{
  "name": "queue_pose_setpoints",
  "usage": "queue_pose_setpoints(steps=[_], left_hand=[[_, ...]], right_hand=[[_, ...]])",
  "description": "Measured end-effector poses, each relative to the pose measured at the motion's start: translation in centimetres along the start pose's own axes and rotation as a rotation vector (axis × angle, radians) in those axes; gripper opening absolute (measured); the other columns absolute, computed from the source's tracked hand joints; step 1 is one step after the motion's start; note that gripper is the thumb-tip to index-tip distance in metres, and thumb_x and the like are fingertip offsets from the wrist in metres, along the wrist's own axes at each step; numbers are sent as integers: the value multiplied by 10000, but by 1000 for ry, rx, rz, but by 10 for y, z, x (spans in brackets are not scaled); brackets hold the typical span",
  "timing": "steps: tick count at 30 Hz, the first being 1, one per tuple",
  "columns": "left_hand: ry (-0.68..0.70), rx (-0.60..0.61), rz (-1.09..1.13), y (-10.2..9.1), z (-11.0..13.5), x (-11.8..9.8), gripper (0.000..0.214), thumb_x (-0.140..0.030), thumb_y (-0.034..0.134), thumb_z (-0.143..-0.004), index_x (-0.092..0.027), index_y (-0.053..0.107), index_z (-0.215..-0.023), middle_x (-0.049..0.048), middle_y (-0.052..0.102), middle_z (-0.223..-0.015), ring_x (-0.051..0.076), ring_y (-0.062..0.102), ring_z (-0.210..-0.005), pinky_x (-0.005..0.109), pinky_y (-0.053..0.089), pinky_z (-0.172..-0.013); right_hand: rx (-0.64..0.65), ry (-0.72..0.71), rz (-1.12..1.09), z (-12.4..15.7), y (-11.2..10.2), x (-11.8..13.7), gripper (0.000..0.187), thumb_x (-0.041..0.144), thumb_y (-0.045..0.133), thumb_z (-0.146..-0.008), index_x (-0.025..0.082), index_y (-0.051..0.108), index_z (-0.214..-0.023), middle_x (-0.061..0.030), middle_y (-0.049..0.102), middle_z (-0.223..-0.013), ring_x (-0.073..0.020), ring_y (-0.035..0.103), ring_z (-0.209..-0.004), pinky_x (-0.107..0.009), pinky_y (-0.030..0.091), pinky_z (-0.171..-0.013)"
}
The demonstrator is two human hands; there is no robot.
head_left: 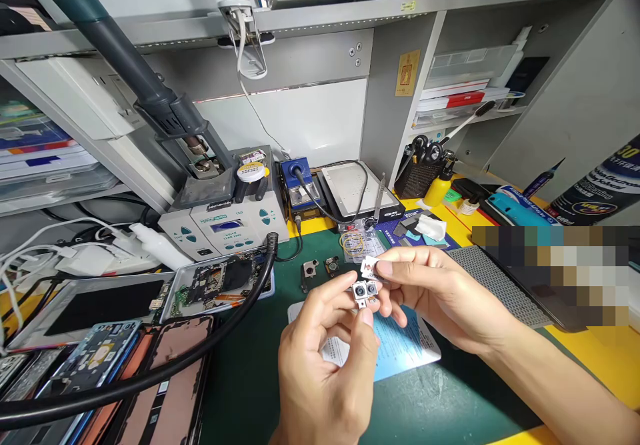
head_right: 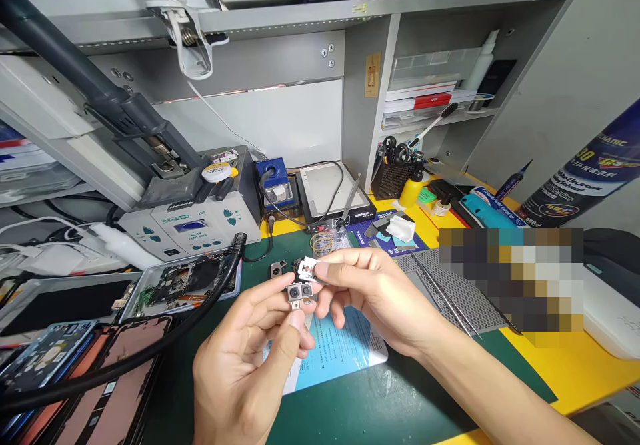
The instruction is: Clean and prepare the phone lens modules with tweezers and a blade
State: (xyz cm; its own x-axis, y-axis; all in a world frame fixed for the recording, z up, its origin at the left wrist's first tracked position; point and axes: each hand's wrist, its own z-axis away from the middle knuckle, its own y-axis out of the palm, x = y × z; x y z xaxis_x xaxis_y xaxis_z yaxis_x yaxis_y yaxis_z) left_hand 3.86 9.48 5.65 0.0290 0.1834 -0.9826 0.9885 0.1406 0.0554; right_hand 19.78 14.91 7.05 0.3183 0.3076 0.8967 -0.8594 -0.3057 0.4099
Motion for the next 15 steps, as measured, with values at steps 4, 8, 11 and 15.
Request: queue_pose_setpoints(steps=[4, 8, 11, 15], left_hand=[[0, 6, -9, 0, -1, 1, 231, -229, 699, -889, -194, 734, -1114, 18, 755, -744, 143, 693, -567, 248, 562, -544], [-3, 0, -10, 0, -1, 1, 220, -249, 700, -891, -206, 733, -1105, 12, 750, -736, 142, 686, -567, 251, 564, -548], [-18, 0, -9, 0, -1, 1, 226, -261, 708, -886, -201, 733, -1102, 22, 755, -749, 148, 688, -564, 267, 581, -567], [-29, 1, 0, 0, -1, 0, 229, -268, 704, -885, -195, 729, -1100, 32, 768, -783, 151, 691, -562, 279, 593, -581]], right_hand=[[-4, -4, 0, 0, 2, 0, 222, 304, 747, -897, 115, 775, -785, -66, 721, -648, -112, 616, -536, -209, 489, -506], [0, -5, -3, -1, 3, 1, 233, 318, 759, -890, 112, 776, -782, -69, 724, -652, -111, 620, -534, -208, 496, -512], [8, -8, 1, 0, 2, 1, 236, 317, 755, -895, 114, 775, -777, -69, 724, -655, -110, 622, -538, -205, 495, -514], [6, -9, 1, -1, 0, 1, 223, 311, 752, -900, 114, 777, -799, -64, 722, -654, -112, 628, -546, -204, 494, -513]])
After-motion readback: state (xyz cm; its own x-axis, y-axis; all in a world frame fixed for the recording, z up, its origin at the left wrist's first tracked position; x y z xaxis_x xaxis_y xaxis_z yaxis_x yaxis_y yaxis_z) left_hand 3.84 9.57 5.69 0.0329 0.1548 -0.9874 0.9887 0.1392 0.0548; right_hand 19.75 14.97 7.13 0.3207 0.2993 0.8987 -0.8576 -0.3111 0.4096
